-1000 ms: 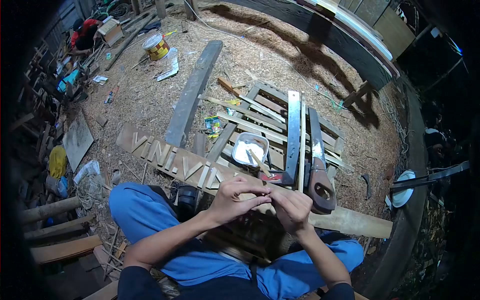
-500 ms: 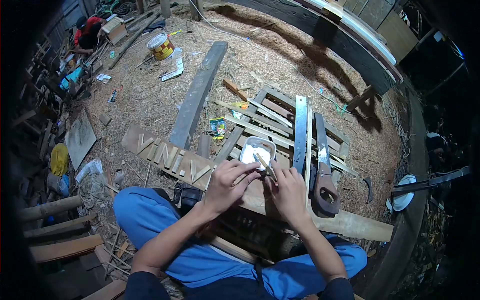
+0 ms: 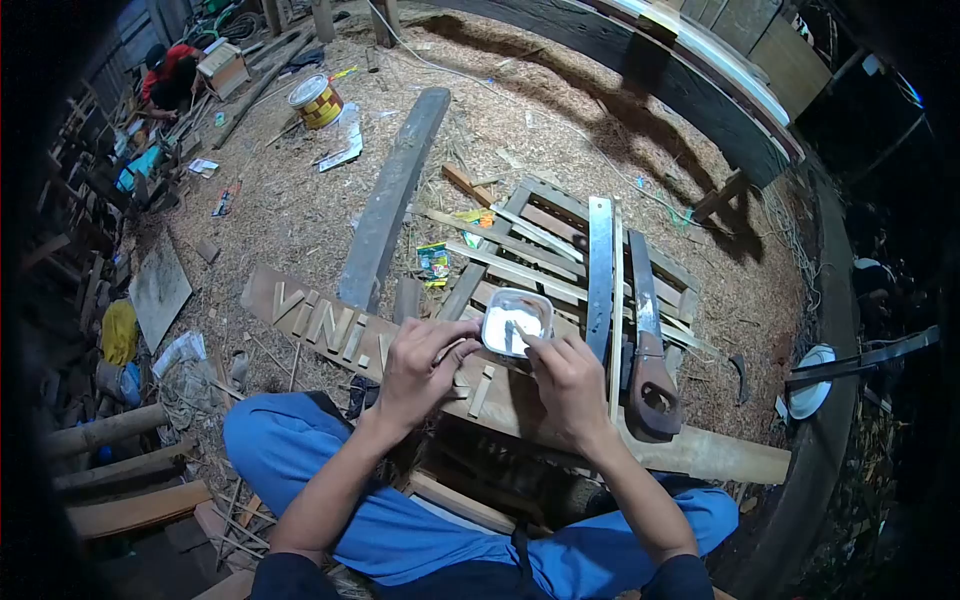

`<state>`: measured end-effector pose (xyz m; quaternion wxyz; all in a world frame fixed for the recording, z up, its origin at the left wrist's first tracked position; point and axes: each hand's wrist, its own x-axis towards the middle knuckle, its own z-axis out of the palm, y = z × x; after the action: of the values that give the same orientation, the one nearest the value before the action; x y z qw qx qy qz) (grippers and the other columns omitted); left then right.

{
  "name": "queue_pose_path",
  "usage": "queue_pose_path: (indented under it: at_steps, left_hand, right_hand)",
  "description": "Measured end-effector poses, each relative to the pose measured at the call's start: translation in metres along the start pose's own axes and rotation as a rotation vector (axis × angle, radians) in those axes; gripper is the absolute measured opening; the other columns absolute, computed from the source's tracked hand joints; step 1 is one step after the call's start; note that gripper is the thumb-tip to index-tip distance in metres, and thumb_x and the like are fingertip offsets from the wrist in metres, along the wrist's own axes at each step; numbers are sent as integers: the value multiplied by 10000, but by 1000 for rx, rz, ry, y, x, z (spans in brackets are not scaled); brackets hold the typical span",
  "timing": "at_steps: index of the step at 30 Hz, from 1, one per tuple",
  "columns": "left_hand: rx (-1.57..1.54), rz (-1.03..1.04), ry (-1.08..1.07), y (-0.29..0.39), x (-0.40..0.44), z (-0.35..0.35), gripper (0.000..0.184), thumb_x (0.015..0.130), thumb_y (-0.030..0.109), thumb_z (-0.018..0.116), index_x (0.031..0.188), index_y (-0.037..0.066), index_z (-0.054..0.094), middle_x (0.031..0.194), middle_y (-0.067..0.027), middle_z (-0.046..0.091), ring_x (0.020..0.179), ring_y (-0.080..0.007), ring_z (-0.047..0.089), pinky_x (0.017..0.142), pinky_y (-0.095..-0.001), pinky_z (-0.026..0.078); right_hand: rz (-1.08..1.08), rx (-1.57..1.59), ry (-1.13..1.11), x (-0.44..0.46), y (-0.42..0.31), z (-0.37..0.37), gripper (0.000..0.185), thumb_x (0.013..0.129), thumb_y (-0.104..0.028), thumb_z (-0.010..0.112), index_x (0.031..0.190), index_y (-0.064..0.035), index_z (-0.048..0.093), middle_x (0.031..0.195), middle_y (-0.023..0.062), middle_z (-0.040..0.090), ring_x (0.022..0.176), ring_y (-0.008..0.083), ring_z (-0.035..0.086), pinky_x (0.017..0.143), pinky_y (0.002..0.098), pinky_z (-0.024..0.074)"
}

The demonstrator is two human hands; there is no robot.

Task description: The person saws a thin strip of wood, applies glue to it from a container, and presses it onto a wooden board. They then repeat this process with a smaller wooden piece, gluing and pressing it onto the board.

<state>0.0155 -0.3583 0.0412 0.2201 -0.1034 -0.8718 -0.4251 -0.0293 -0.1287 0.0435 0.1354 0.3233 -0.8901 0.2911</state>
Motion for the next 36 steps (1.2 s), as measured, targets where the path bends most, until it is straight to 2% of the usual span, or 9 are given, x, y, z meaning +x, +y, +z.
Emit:
queue_pose_path:
  at_steps: [3,6,9,13,21,23,29,33,36]
  left_hand:
    - [-6,-21,-10,0,-1,2,232,897,81,752,1130,79,754,1054,-39,790,922,-176,720,844,-331,417]
    - [13,-15,-46,4,2,2,284,883,130,773,1162,92,733,1036,-64,771,889,-220,692,847,-360,412]
    - [16,-15,-29,6,4,3,287,883,136,774,1166,104,733,1017,-56,766,893,-214,688,851,-359,407]
    - [23,-12,-27,4,4,3,288,879,146,780,1161,110,738,1025,-49,766,925,-206,689,853,-356,408]
    - [95,32,42,2,7,-3,241,839,191,820,1063,121,766,1013,-13,759,1005,-185,665,902,-367,389]
    - [91,8,39,1,6,-3,235,820,180,832,1039,120,771,1013,-11,766,989,-195,663,903,-363,391]
    - [62,-26,70,2,5,-5,223,785,157,850,995,121,783,978,-8,772,953,-206,657,889,-356,403]
    - [28,-22,94,-2,5,-8,221,770,156,860,979,116,799,975,-14,774,931,-205,655,882,-357,407]
    - [69,-3,74,-2,4,-14,210,816,203,836,1004,120,793,966,-13,767,925,-186,639,864,-365,397]
  right_hand:
    - [-27,-41,42,4,-3,-11,246,848,2,739,1091,-33,723,840,117,667,782,303,611,691,415,501]
    - [13,-104,-5,0,2,-6,286,817,-18,746,1101,-42,716,866,94,681,828,272,637,713,397,515]
    - [1,-34,-49,0,-3,-4,275,824,-17,743,1097,-36,714,877,101,687,829,281,640,720,402,515]
    - [32,-20,44,7,1,-10,233,857,-33,724,1090,-31,714,874,107,685,825,300,638,719,414,518]
    - [74,97,24,8,-11,-1,183,881,-20,757,1062,-18,728,895,126,711,802,294,642,701,390,522]
    - [78,74,72,12,-11,-2,161,871,-40,756,1025,-17,717,869,125,700,800,304,651,700,417,527]
    - [66,73,-31,9,-15,11,166,904,-28,739,1069,-18,727,917,145,709,829,303,666,716,402,532]
    - [136,129,46,14,-15,5,136,921,-66,720,1043,-7,712,916,151,702,852,337,663,755,414,531]
    - [186,94,64,14,-15,12,135,927,-75,719,1043,-7,712,920,161,705,856,344,664,763,423,530]
